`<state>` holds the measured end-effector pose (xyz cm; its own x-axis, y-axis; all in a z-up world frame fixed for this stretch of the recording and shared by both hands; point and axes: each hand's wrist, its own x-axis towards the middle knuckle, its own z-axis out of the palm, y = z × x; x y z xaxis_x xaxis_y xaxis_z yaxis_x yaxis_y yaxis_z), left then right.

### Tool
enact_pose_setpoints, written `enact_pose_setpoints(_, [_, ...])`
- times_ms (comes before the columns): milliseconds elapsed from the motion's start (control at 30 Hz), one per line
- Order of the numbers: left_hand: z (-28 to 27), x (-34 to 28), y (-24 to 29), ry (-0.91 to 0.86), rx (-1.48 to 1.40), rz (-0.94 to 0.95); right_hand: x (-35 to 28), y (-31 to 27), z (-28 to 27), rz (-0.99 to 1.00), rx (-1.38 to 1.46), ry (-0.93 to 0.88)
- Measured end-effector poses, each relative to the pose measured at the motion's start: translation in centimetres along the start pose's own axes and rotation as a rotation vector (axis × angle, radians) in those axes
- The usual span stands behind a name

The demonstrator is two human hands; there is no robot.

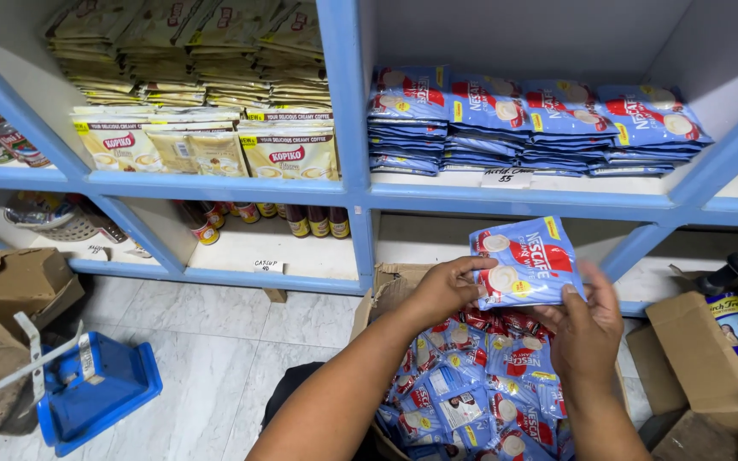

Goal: Stocking instant coffee packets onto store shelves.

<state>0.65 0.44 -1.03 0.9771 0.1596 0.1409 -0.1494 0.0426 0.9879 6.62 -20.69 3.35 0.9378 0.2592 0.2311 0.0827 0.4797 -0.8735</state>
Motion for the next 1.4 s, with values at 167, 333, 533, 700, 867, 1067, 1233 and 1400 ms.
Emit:
enact_pose_setpoints(167, [0.2, -1.2, 2.4, 0.023, 0.107, -0.03, 1.1, -0.4, -2.4, 0.137, -0.107, -0.059])
enact_pose_setpoints(333, [-0.2, -1.0, 1.0, 0.006, 0.043, -0.007, 2.8, -2.4, -4.2, 0.442, -0.218, -0.179])
enact_pose_setpoints(533, [1.9, 0.8, 6.6, 0.064, 0.217, 0.043, 6.0, -3.1, -6.6, 0.003, -0.589, -0.358])
enact_pose_setpoints(700, [2.8, 5.9, 11.7, 0.144, 0.593, 0.327, 11.0, -8.5, -3.5, -0.205, -0.782, -0.363])
enact_pose_setpoints(867, [2.5, 13.3, 15.2, 0.23, 0.802, 0.356, 18.5, -11.1, -1.0, -0.408, -0.847, -0.32])
enact_pose_setpoints(1067, [0.8, 21.1, 17.3, 0.317, 0.933, 0.604, 26.5, -10.2, 0.8, -0.534, -0.808, -0.324])
enact_pose_setpoints(1233, [-0.2, 25.2, 17.5, 0.345, 1.017, 0.405, 31.3, -7.7, 1.5, -0.442, -0.81, -0.271])
enact_pose_setpoints(1400, [-0.9, 27.3, 16.1, 0.345, 1.188, 0.304, 33.7, -4.2, 1.0, -0.3, -0.878, -0.246])
